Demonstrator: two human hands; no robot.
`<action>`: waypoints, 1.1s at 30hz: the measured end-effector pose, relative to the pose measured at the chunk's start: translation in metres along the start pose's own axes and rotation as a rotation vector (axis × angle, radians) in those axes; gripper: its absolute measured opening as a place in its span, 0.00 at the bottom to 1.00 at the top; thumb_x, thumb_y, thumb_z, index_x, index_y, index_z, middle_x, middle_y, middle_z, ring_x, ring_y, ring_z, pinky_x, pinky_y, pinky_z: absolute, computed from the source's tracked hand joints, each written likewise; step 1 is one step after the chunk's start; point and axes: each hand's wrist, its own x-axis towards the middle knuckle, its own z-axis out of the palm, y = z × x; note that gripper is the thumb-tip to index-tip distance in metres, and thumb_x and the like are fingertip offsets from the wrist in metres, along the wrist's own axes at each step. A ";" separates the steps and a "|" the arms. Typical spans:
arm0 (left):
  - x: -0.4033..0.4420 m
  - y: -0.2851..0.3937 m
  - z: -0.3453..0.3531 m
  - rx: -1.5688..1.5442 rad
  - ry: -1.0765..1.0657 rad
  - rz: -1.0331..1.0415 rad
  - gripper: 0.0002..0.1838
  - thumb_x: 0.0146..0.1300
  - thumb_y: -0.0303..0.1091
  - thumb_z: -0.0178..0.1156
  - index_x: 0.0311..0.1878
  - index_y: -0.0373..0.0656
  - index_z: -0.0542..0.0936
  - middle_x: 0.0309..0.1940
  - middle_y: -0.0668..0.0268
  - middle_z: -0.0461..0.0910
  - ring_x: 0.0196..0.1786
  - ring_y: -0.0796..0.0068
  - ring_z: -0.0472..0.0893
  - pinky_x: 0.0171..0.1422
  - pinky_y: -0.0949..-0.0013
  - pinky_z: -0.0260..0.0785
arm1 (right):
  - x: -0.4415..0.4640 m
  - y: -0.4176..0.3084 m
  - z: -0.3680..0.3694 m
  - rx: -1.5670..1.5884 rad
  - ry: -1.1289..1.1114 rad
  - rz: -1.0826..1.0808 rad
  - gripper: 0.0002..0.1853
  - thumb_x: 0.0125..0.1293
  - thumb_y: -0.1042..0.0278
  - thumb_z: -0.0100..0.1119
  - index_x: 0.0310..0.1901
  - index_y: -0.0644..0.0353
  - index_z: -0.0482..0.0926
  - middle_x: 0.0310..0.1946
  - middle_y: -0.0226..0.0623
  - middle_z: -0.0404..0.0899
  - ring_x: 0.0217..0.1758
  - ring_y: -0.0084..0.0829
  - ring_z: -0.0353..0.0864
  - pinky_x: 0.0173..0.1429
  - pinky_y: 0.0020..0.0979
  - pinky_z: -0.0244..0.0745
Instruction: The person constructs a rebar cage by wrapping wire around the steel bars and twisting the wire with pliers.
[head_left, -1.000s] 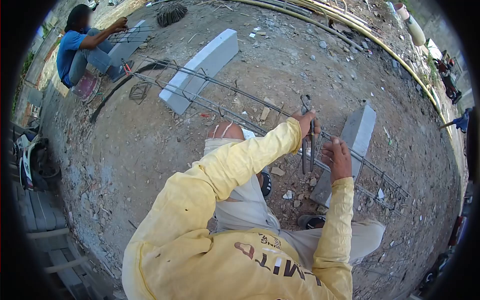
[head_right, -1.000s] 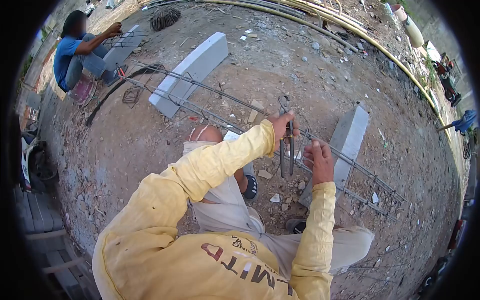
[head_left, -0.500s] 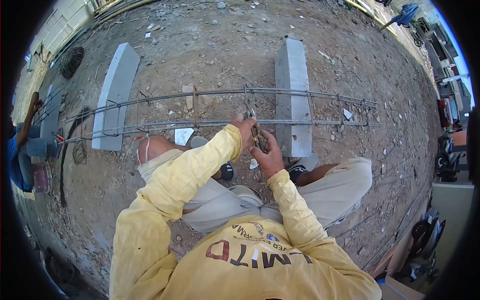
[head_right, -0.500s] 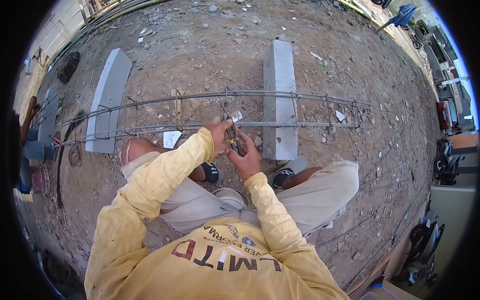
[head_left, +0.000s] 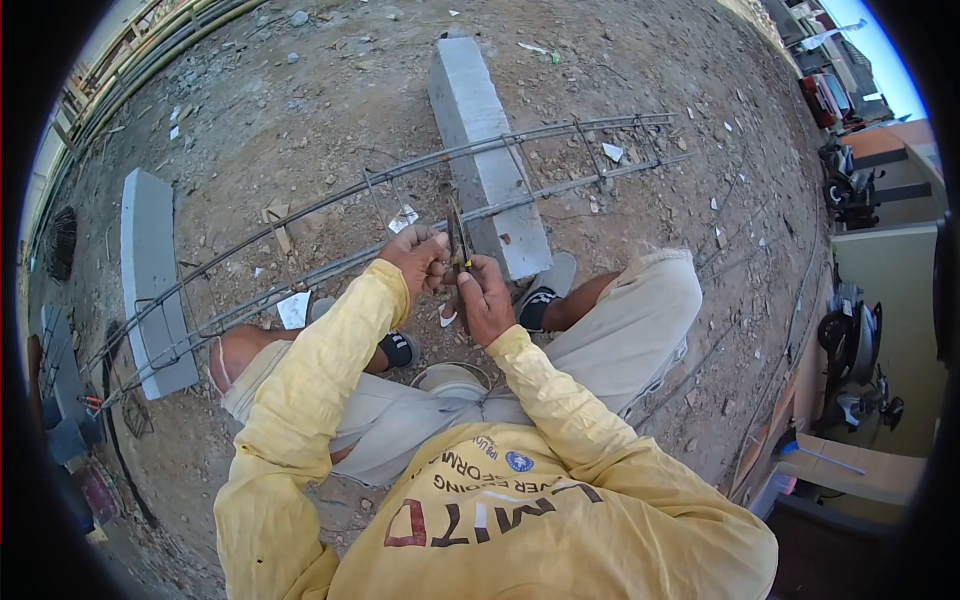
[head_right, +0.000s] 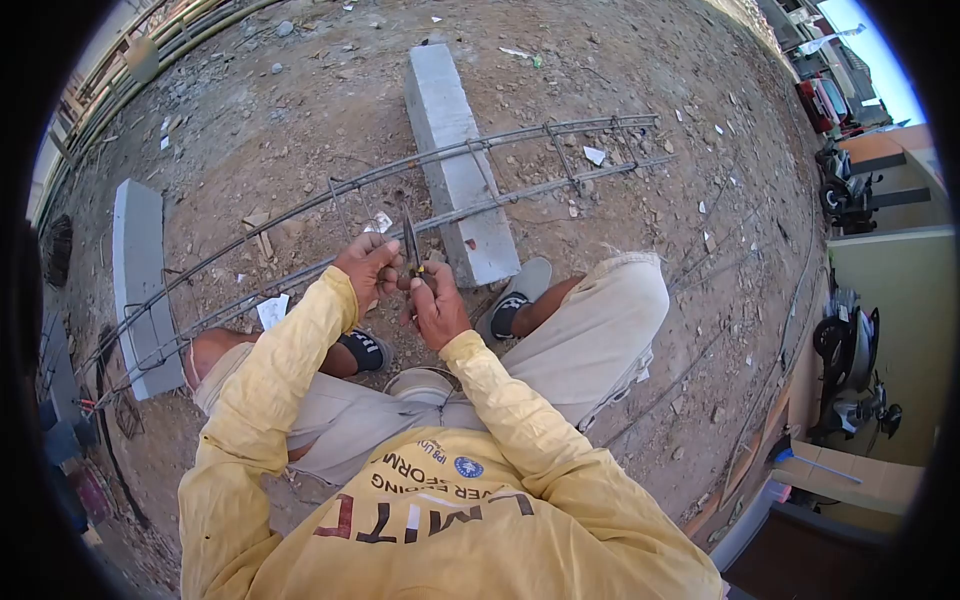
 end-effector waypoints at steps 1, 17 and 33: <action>0.001 0.003 0.000 0.068 0.035 0.006 0.10 0.66 0.38 0.60 0.42 0.44 0.73 0.28 0.72 0.75 0.26 0.82 0.74 0.29 0.75 0.71 | 0.000 -0.001 0.000 0.042 0.035 -0.002 0.16 0.72 0.65 0.46 0.56 0.64 0.63 0.38 0.39 0.79 0.22 0.22 0.75 0.24 0.25 0.70; 0.010 0.066 -0.026 0.053 0.278 0.356 0.12 0.63 0.37 0.64 0.39 0.39 0.74 0.28 0.67 0.79 0.28 0.81 0.76 0.31 0.76 0.70 | 0.034 0.046 -0.055 -0.833 0.583 0.360 0.31 0.54 0.59 0.63 0.61 0.58 0.70 0.62 0.52 0.59 0.66 0.53 0.60 0.70 0.44 0.58; 0.000 0.070 -0.036 0.354 0.070 0.130 0.18 0.61 0.48 0.66 0.42 0.43 0.80 0.32 0.67 0.79 0.35 0.80 0.76 0.39 0.75 0.69 | 0.051 -0.032 0.034 -0.264 0.006 -0.183 0.13 0.72 0.61 0.50 0.49 0.62 0.76 0.30 0.36 0.77 0.33 0.27 0.73 0.42 0.30 0.70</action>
